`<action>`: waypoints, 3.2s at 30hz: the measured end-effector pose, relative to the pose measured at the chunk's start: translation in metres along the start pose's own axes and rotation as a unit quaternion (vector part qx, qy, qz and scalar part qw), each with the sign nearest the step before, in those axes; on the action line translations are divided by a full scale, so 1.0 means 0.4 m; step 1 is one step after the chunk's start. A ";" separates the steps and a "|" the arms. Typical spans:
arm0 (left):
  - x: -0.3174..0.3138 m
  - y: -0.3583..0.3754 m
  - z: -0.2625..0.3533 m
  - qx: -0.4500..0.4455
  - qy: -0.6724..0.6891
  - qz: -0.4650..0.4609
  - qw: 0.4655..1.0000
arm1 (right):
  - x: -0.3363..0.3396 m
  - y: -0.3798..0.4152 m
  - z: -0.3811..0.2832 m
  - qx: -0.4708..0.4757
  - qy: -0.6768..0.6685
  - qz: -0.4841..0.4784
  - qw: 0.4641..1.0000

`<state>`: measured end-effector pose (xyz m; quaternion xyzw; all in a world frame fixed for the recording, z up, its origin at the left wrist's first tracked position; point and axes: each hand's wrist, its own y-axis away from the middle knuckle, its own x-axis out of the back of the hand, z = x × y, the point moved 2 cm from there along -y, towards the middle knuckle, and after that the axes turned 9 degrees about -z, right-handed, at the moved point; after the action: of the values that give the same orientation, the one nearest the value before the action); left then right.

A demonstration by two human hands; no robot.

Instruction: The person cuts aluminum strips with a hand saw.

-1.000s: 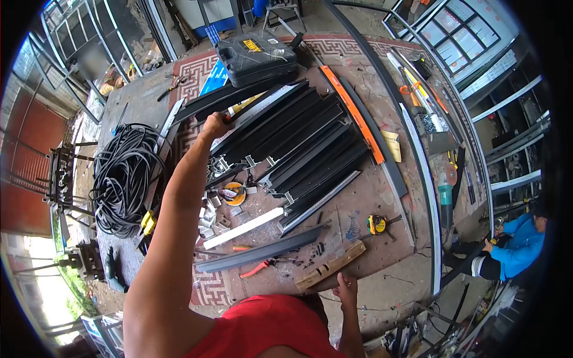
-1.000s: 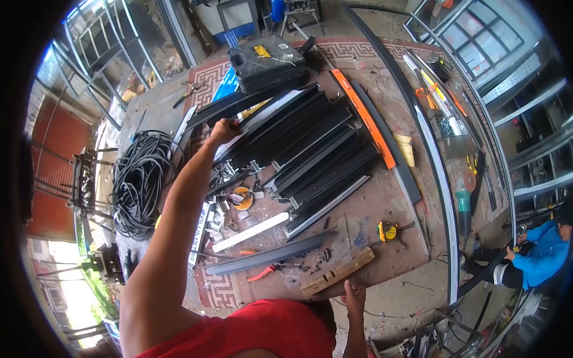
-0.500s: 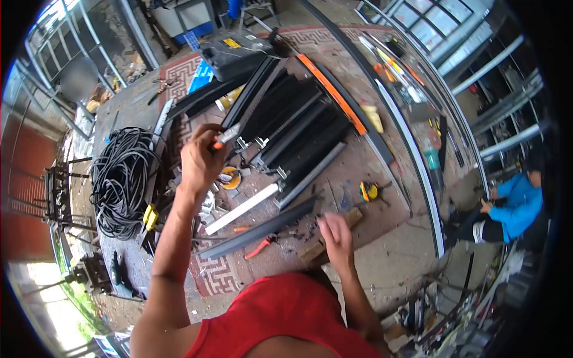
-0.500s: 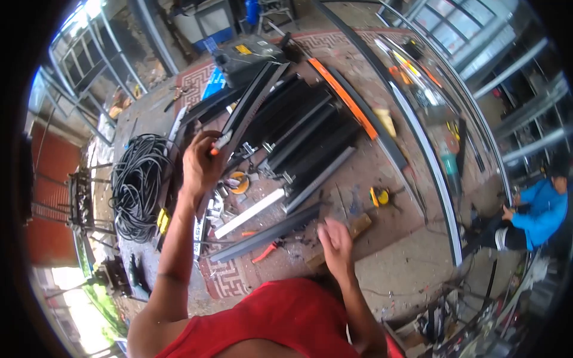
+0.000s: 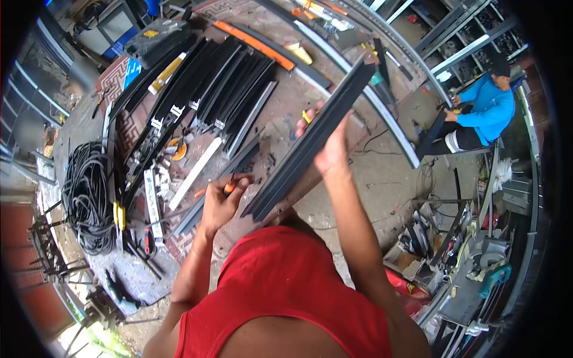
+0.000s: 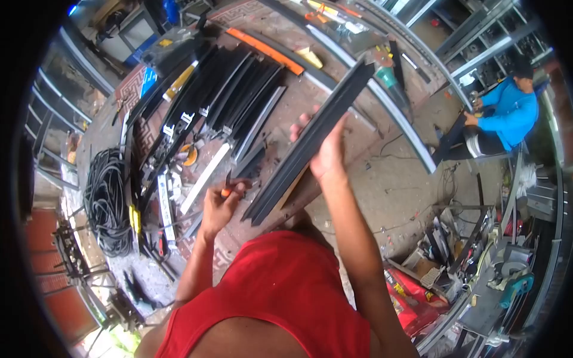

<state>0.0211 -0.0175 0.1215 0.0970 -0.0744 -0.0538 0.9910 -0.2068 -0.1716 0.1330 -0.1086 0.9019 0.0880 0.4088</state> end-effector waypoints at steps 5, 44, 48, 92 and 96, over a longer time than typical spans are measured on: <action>0.000 0.030 0.017 0.051 0.182 -0.106 0.976 | 0.156 -0.030 -0.143 0.089 0.023 0.108 0.990; 0.504 -0.245 0.028 0.030 -0.464 0.219 0.858 | 0.114 0.059 0.159 -0.208 0.349 -0.031 0.913; 0.714 -0.438 -0.035 -0.005 -0.553 0.219 0.804 | 0.284 0.170 0.183 -0.185 0.418 0.108 0.883; 0.712 0.254 -0.226 0.206 -0.346 0.356 0.843 | 0.706 0.479 0.310 -0.271 0.530 0.215 0.774; 0.689 0.257 -0.369 0.075 -0.469 0.446 0.758 | 0.713 0.451 0.282 -0.247 0.545 0.194 0.777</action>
<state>0.3250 0.0766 0.0368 0.0892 -0.5689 0.3612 0.7335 -0.3573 -0.0055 -0.1432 -0.0588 0.9232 0.3111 -0.2180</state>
